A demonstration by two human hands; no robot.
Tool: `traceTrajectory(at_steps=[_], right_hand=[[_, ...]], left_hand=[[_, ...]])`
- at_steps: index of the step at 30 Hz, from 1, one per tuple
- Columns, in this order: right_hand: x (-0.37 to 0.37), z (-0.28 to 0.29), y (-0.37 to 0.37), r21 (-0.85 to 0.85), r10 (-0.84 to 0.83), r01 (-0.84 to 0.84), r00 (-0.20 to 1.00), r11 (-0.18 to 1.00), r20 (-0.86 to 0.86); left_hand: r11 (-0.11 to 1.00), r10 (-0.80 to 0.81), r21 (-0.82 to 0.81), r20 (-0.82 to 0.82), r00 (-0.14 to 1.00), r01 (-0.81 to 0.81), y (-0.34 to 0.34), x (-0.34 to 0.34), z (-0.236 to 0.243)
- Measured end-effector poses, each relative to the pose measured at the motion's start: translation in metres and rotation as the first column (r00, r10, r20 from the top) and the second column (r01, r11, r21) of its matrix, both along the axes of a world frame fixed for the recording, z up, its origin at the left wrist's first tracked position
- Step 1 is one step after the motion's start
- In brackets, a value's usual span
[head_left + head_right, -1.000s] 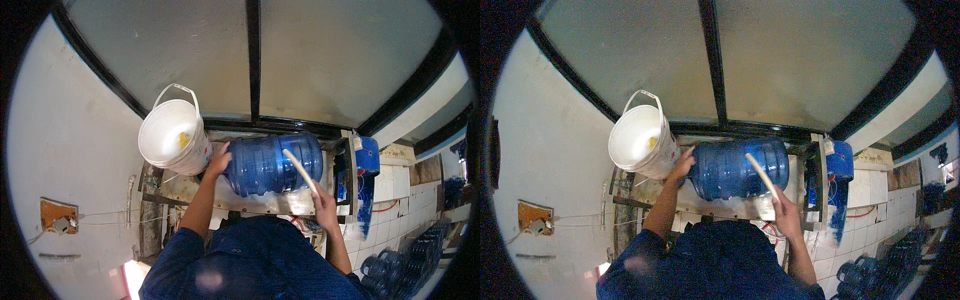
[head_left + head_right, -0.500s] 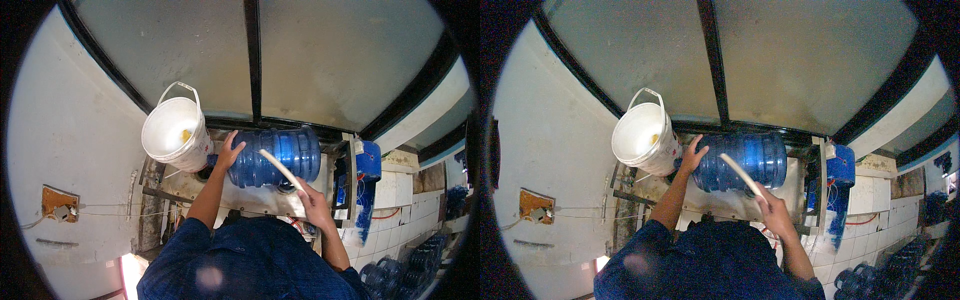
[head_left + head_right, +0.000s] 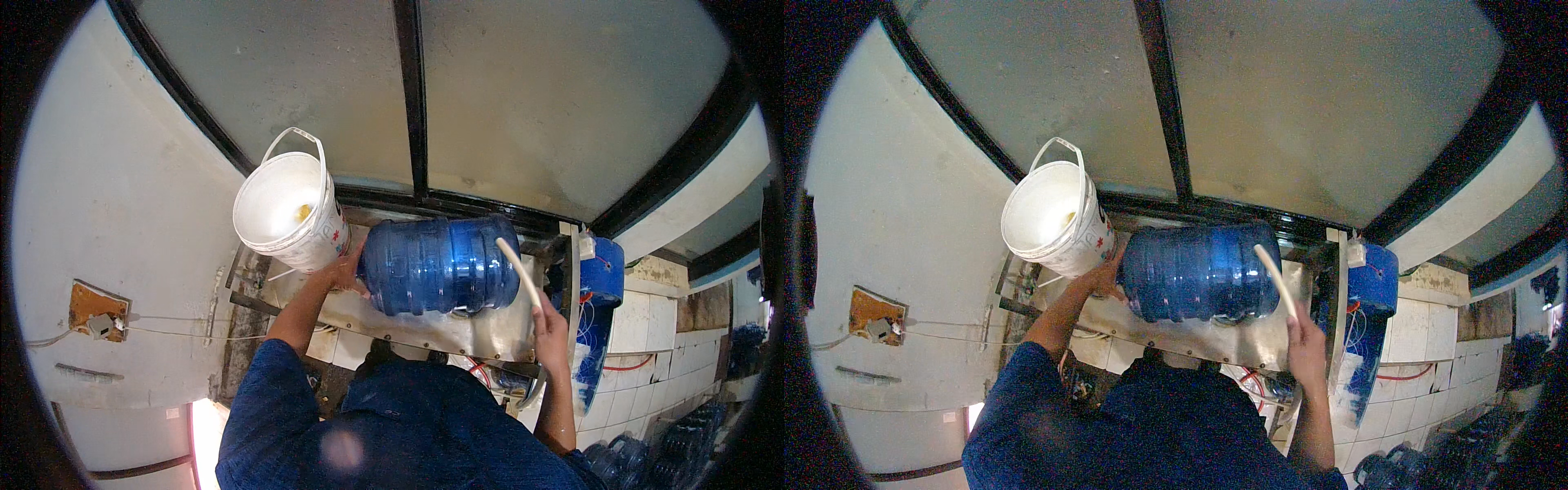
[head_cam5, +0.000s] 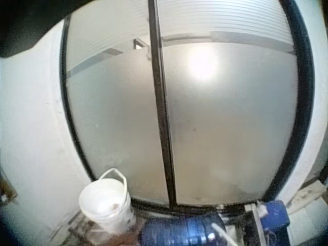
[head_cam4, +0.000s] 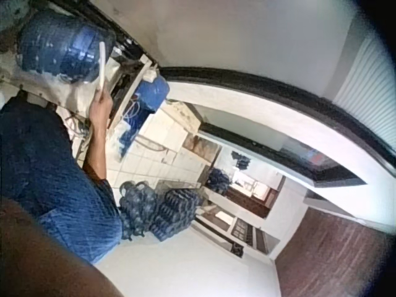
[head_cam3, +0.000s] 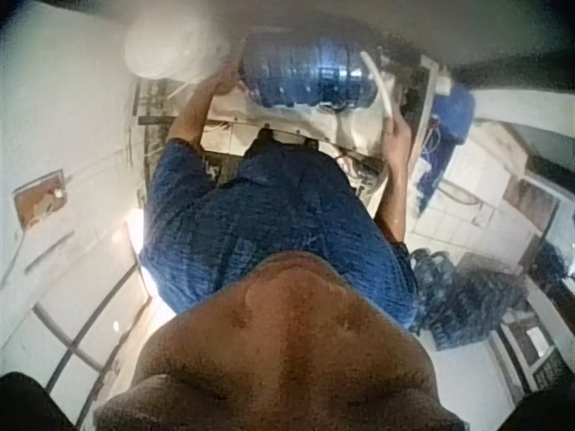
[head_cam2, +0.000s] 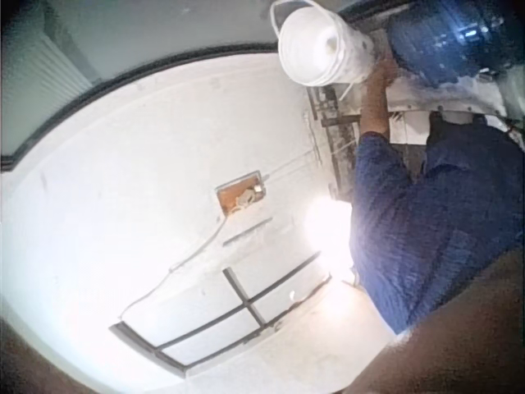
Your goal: The person fills a large blue water dispenser with water from a hose. They then use a sponge to scrub the exterior of the dispenser with soapy water, covering the entire surface area.
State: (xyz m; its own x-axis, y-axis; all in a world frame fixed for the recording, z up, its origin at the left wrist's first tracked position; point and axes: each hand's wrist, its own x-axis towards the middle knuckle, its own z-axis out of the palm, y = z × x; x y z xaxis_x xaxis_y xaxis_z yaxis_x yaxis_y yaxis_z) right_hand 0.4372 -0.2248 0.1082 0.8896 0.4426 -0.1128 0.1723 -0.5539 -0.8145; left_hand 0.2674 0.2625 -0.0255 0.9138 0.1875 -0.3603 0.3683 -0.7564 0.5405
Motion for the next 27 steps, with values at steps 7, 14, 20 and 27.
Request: traceTrajectory(at_steps=[7,14,20,27], right_hand=[[-0.042,0.026,0.073,0.037,0.269,-0.267,0.948,0.963,-0.170],[-0.074,0.042,0.120,0.020,0.362,-0.367,0.903,0.930,-0.233],[-0.082,0.032,0.137,0.077,0.367,-0.363,0.929,0.929,-0.043],[-0.064,0.033,0.087,0.033,0.097,-0.094,0.992,0.995,-0.084]], left_hand=[[0.993,-0.096,0.046,-0.159,0.983,0.104,0.032,-0.003,-0.112],[0.941,0.199,0.227,0.225,0.954,-0.250,0.008,0.018,-0.033],[0.812,0.549,-0.488,0.451,0.704,-0.320,0.014,0.075,-0.051],[0.870,0.352,0.159,0.460,0.815,-0.466,-0.056,0.111,0.010]])
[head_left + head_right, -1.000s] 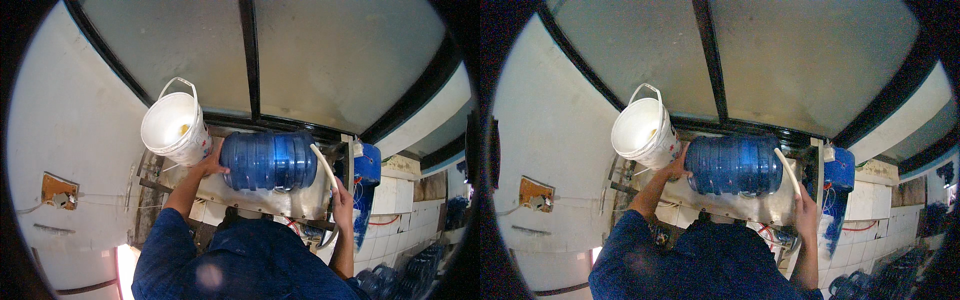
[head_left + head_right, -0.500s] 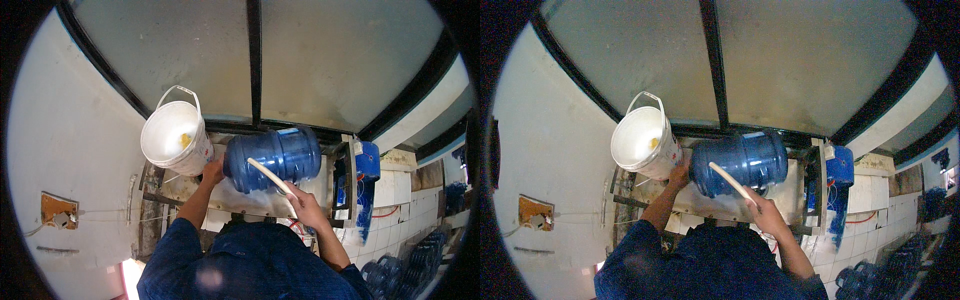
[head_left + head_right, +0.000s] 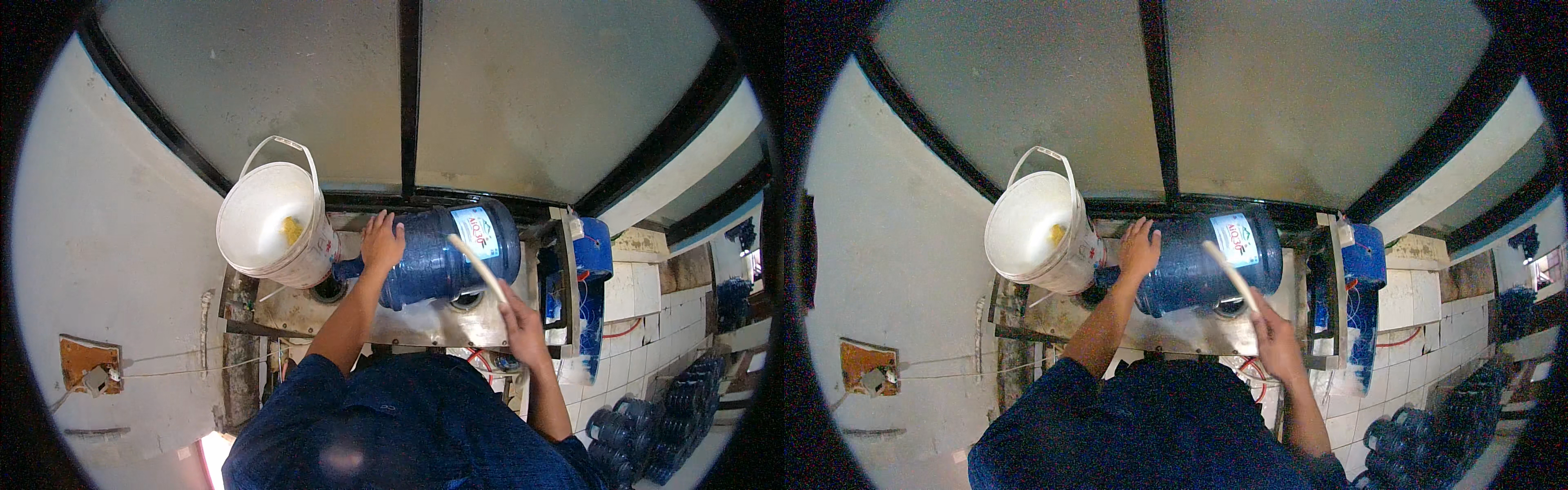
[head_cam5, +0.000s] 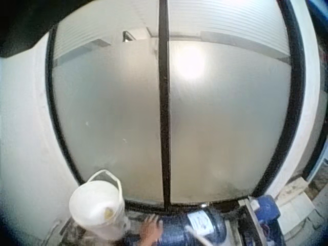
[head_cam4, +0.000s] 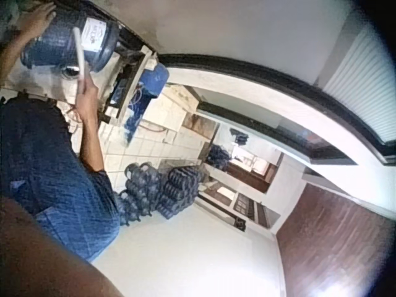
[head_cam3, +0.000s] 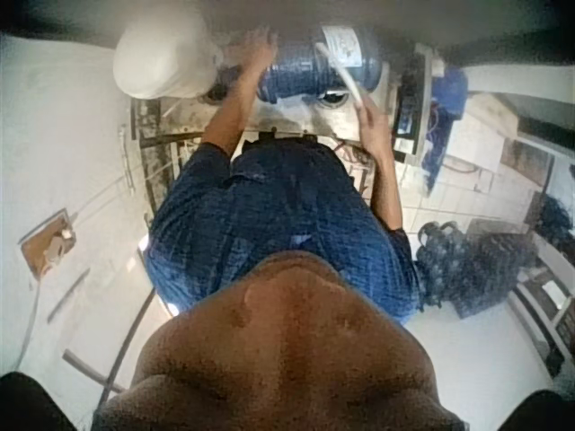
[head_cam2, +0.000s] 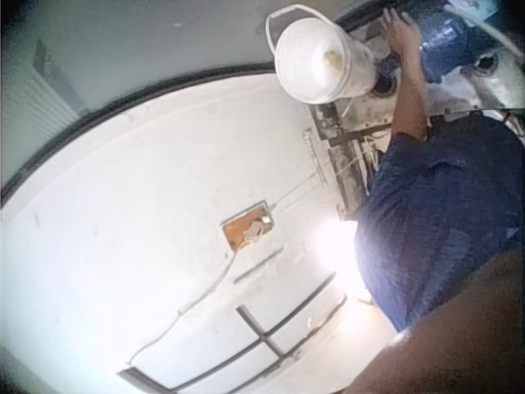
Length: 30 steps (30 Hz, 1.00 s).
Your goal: The person fills a large blue water dispenser with water from a hose. They then use a sponge to scrub the exterior of the dispenser with soapy water, covering the entire surface area.
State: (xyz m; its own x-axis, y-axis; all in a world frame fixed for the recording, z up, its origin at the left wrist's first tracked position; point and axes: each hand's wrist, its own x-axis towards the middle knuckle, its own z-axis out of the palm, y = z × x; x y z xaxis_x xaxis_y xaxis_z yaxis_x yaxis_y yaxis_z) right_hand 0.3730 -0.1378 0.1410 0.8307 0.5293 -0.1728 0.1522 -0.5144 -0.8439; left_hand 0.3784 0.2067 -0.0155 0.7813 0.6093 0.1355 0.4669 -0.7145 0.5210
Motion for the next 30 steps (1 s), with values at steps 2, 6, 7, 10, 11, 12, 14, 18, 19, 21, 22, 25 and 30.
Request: traceTrajectory(at_steps=[2,6,7,10,11,12,14,18,19,21,22,25,30], right_hand=[[0.004,-0.003,-0.029,-0.058,-0.088,0.091,0.995,0.994,0.052],[0.021,-0.011,-0.063,-0.027,-0.222,0.230,0.959,0.973,0.175],[0.023,-0.010,-0.061,-0.017,-0.232,0.238,0.960,0.971,0.159],[0.035,-0.019,-0.053,0.003,-0.193,0.195,0.966,0.981,0.173],[0.033,-0.022,-0.050,-0.015,-0.149,0.153,0.979,0.988,0.140],[0.030,-0.022,-0.036,-0.027,-0.100,0.103,0.989,0.994,0.105],[0.022,-0.016,-0.007,0.004,0.022,-0.022,0.998,1.000,0.064],[0.005,-0.004,0.042,0.104,0.289,-0.279,0.953,0.955,-0.092],[0.002,-0.002,0.050,0.120,0.348,-0.335,0.931,0.934,-0.110],[-0.004,0.007,0.061,0.142,0.429,-0.416,0.900,0.898,-0.079],[-0.007,0.016,0.064,0.117,0.445,-0.435,0.891,0.893,-0.088],[-0.010,0.024,0.064,0.070,0.417,-0.411,0.900,0.909,-0.126],[0.006,-0.011,0.027,-0.011,0.204,-0.207,0.974,0.978,-0.102]], left_hand=[[1.000,-0.028,-0.011,-0.006,1.000,0.028,0.008,0.005,-0.007],[0.998,-0.067,-0.002,-0.001,0.998,0.067,0.017,0.008,-0.016],[0.997,-0.075,0.004,0.006,0.997,0.075,0.018,0.008,-0.017],[0.995,-0.050,-0.083,0.060,0.997,0.054,0.013,0.006,-0.006],[0.995,-0.071,-0.064,0.030,0.997,0.072,0.011,0.006,-0.003],[0.996,-0.085,-0.041,-0.002,0.996,0.085,0.011,0.006,-0.002],[0.987,-0.161,-0.027,-0.037,0.986,0.160,0.014,0.001,0.005],[0.900,-0.402,-0.137,0.108,0.909,0.414,0.038,-0.025,0.009],[0.856,-0.453,-0.179,0.190,0.871,0.484,0.046,-0.033,0.003],[0.829,-0.469,-0.206,0.250,0.847,0.519,0.051,-0.048,-0.007],[0.837,-0.435,-0.233,0.265,0.860,0.495,0.049,-0.055,-0.011],[0.836,-0.414,-0.323,0.161,0.896,0.444,0.061,-0.081,-0.043],[0.794,-0.582,-0.247,-0.571,0.578,0.556,0.066,-0.109,-0.020]])
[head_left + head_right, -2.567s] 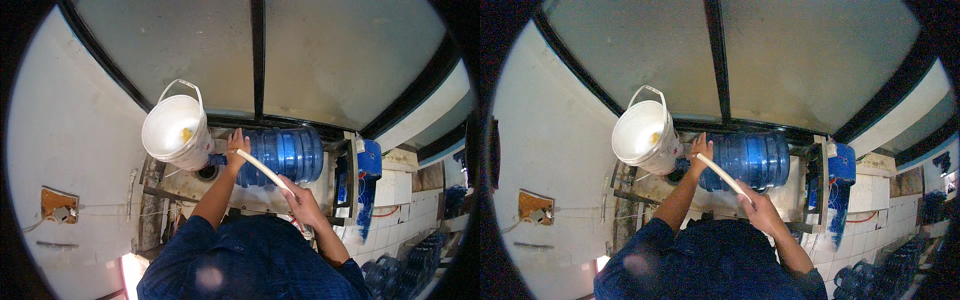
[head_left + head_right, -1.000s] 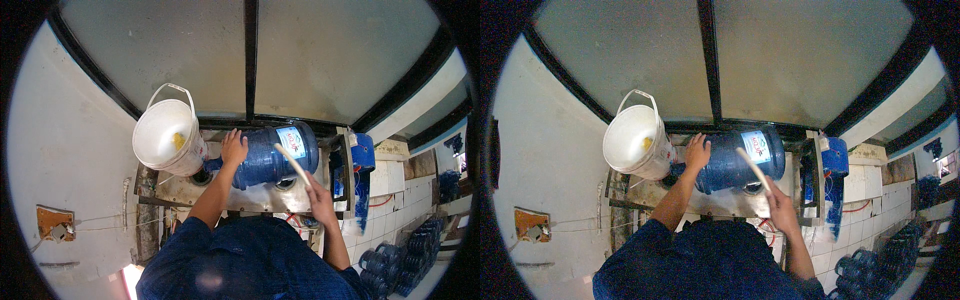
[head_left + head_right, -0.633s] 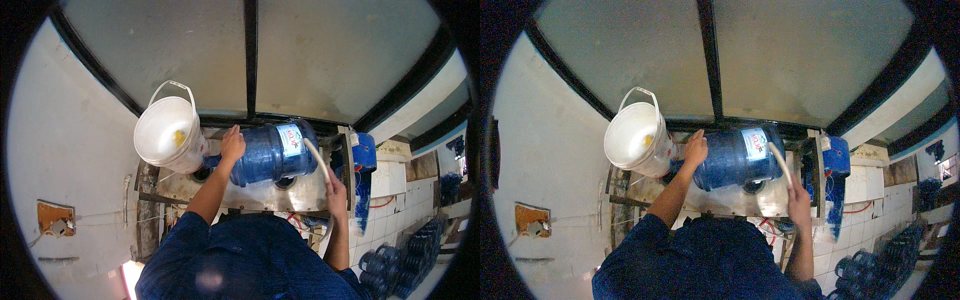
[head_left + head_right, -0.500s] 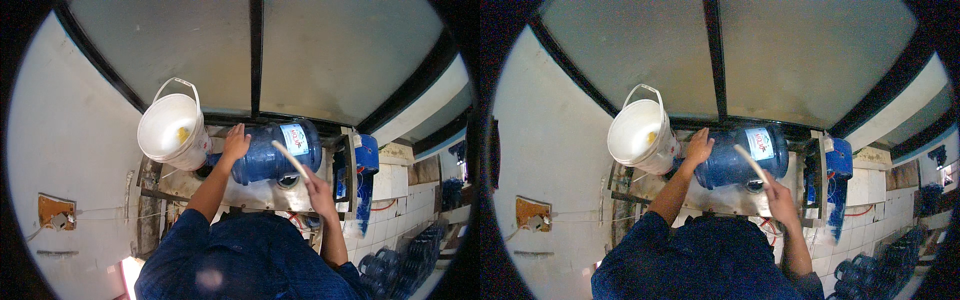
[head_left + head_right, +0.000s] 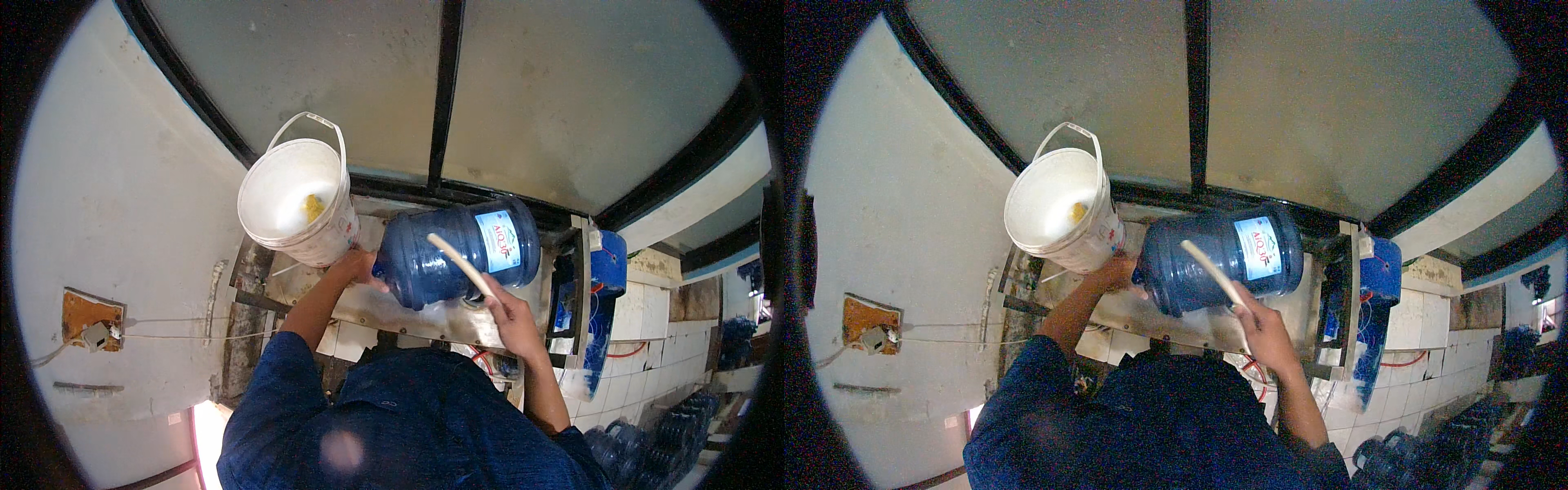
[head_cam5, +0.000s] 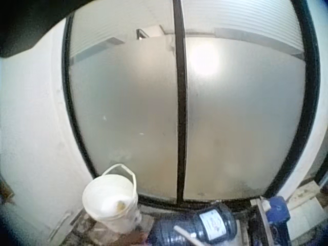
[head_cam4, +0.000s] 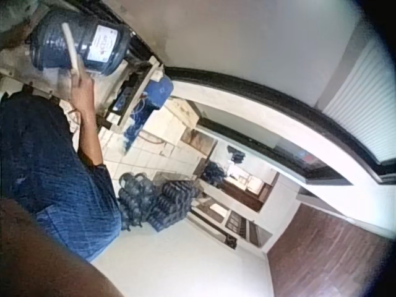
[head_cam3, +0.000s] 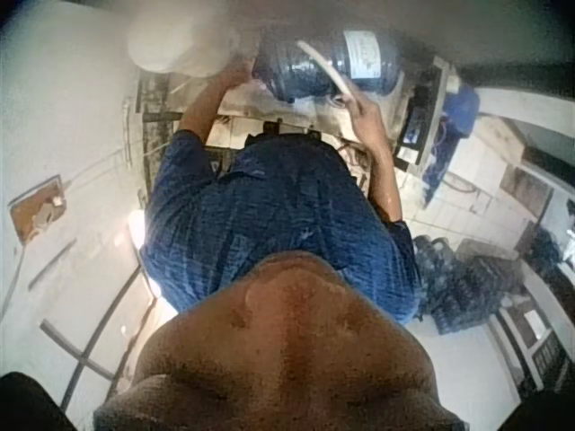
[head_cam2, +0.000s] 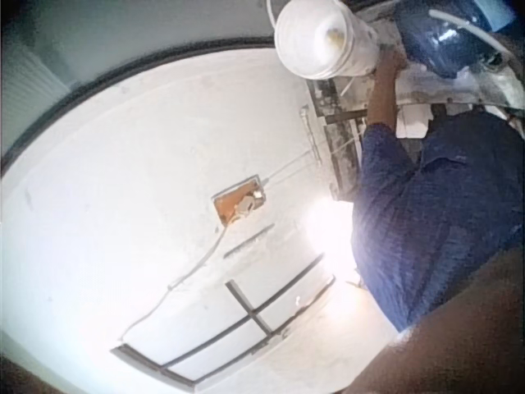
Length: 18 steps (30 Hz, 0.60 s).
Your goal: The person fills a large blue water dispenser with water from a hose. They then use a sponge to scrub the exterior of the dispenser with soapy water, covering the entire surface area.
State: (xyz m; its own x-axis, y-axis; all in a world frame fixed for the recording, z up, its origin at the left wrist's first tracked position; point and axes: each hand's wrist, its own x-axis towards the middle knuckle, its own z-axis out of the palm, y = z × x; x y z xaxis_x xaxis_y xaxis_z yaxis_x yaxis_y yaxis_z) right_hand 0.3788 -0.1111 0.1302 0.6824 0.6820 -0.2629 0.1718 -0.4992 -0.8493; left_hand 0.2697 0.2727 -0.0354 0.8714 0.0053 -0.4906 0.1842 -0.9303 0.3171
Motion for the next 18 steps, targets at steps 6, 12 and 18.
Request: traceTrajectory(at_steps=[6,12,18], right_hand=[[0.021,-0.011,-0.054,-0.055,-0.235,0.240,0.968,0.969,0.092],[0.026,-0.014,-0.080,0.030,-0.318,0.321,0.917,0.947,0.239],[0.005,-0.008,-0.053,-0.003,-0.168,0.170,0.978,0.985,0.124]], left_hand=[[0.957,0.218,0.195,0.011,0.976,-0.216,-0.004,-0.009,-0.042],[0.889,0.384,0.199,0.164,0.909,-0.412,0.001,-0.014,-0.019],[0.390,0.697,-0.837,-0.005,0.717,-0.385,0.017,0.021,-0.021]])
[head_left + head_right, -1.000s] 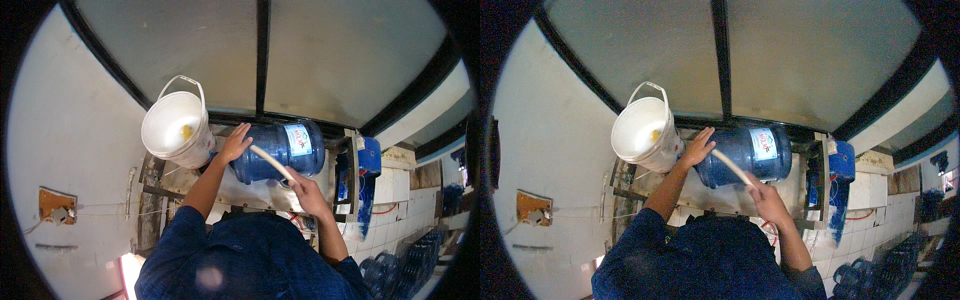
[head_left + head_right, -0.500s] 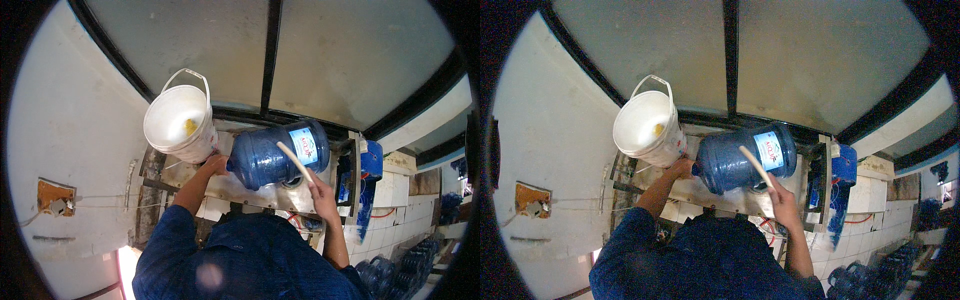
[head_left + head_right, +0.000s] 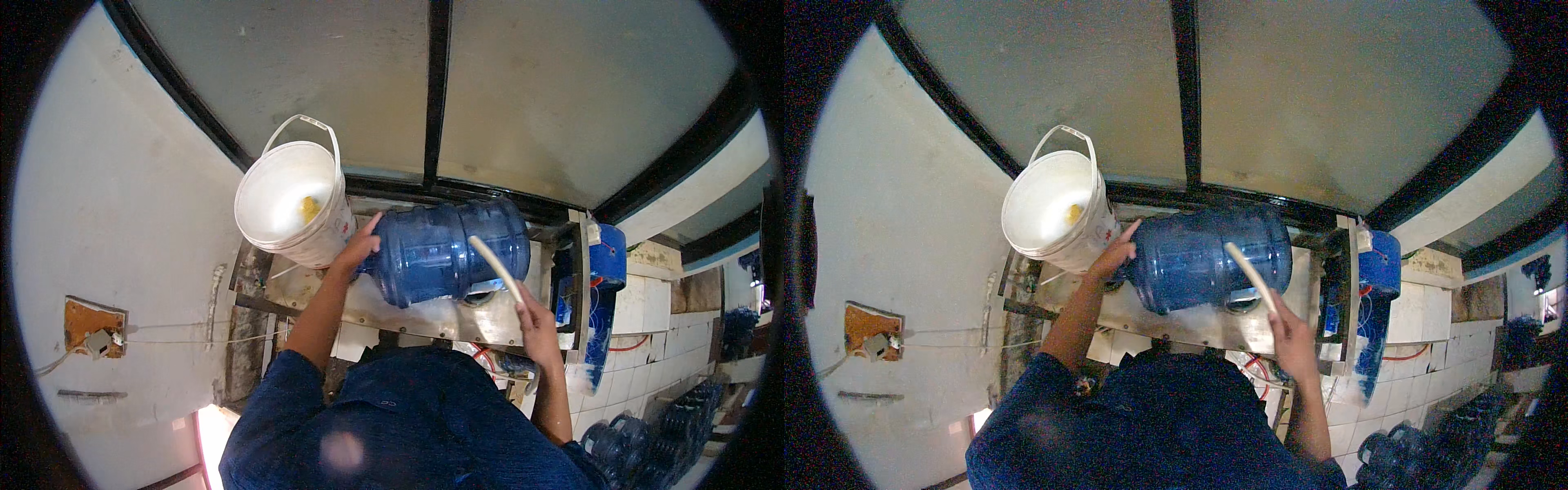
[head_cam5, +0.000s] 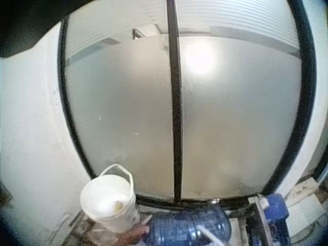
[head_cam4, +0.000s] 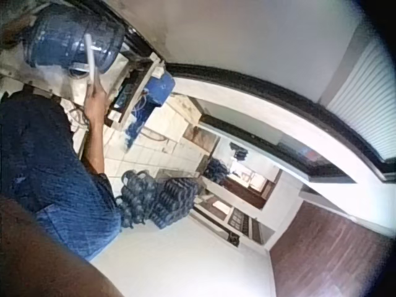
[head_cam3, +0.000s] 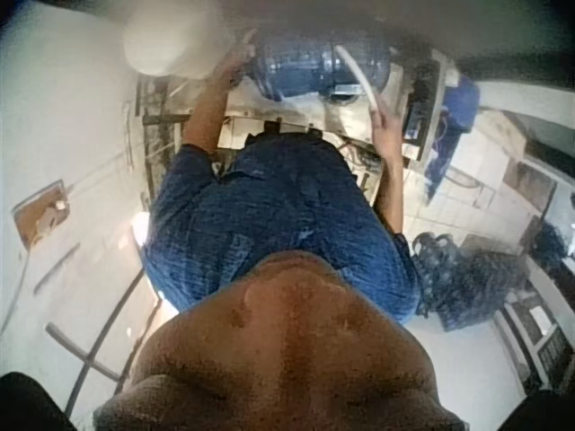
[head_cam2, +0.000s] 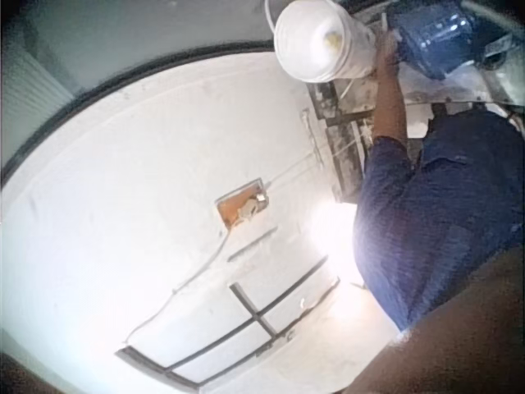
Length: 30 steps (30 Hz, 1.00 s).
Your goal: The person fills a large blue water dispenser with water from a hose. They then use a sponge to scrub the exterior of the dispenser with soapy water, covering the entire surface area.
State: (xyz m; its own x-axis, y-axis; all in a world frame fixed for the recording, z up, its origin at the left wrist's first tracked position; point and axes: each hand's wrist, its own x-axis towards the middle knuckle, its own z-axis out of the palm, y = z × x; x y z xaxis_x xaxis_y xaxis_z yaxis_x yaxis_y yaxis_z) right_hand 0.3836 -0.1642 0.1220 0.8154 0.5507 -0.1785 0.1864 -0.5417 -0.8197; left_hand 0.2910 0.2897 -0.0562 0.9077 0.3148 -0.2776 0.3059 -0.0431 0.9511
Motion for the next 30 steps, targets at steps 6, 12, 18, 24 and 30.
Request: traceTrajectory(at_steps=[6,12,18,24,30], right_hand=[[-0.023,0.030,0.070,0.063,0.315,-0.314,0.949,0.947,-0.023],[-0.018,0.034,0.079,-0.010,0.316,-0.319,0.943,0.948,-0.101],[0.011,0.013,0.023,-0.040,0.080,-0.080,0.997,0.996,-0.025],[0.036,0.004,-0.031,0.005,-0.139,0.140,0.983,0.990,0.118],[0.038,0.009,-0.035,0.026,-0.162,0.161,0.983,0.987,0.088]], left_hand=[[0.632,0.333,0.746,-0.017,0.943,-0.210,-0.081,0.046,0.036],[0.833,0.046,0.516,0.298,0.953,-0.202,-0.044,0.016,0.019],[0.757,-0.193,0.594,-0.196,0.962,0.273,-0.010,-0.047,-0.010],[0.580,-0.263,0.376,-0.753,0.603,0.723,-0.011,-0.028,0.050],[0.378,0.073,0.888,-0.310,0.948,0.261,-0.009,-0.050,-0.031]])
